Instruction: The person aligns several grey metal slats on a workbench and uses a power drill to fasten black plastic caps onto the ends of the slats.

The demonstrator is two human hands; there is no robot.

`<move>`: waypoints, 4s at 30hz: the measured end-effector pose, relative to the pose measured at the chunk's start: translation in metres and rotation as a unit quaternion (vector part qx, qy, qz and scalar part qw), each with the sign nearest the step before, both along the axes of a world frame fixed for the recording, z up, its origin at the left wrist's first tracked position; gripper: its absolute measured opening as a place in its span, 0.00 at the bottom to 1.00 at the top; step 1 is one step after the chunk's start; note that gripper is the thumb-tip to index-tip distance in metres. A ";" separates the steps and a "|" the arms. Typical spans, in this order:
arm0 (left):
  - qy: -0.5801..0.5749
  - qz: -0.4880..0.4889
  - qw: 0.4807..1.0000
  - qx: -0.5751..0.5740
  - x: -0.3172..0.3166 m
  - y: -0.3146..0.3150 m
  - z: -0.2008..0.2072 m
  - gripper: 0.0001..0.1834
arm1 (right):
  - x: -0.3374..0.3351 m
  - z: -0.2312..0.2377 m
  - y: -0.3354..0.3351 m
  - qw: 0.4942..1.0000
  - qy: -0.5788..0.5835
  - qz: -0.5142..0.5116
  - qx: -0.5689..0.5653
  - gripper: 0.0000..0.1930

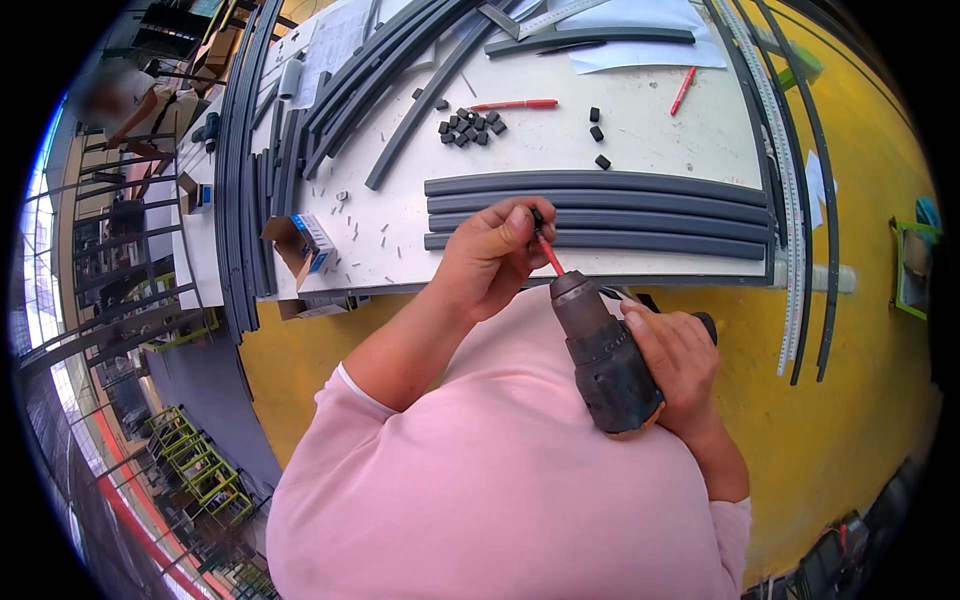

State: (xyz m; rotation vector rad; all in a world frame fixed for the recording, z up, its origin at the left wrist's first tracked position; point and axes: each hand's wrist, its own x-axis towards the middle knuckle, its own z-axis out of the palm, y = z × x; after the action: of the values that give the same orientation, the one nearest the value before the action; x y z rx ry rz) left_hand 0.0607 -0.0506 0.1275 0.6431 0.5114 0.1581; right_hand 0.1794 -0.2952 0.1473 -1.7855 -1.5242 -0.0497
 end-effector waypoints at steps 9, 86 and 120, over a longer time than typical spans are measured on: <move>0.012 -0.019 0.998 -0.050 0.000 0.000 0.001 0.22 | -0.006 -0.002 -0.002 0.999 -0.039 -0.021 -0.010 0.24; 0.019 -0.224 0.603 0.765 -0.059 0.040 -0.144 0.27 | -0.086 -0.042 -0.003 0.910 0.112 -0.132 -0.376 0.31; 0.000 -0.121 0.602 0.790 -0.059 0.033 -0.158 0.25 | -0.054 0.037 0.096 0.638 0.176 -0.194 -0.724 0.28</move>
State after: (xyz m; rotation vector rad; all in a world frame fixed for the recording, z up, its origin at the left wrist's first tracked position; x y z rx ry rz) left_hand 0.0022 -0.0174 -0.0307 2.4783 0.1353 0.3471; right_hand 0.1253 -0.1995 0.1847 -2.9708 -0.6745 1.6452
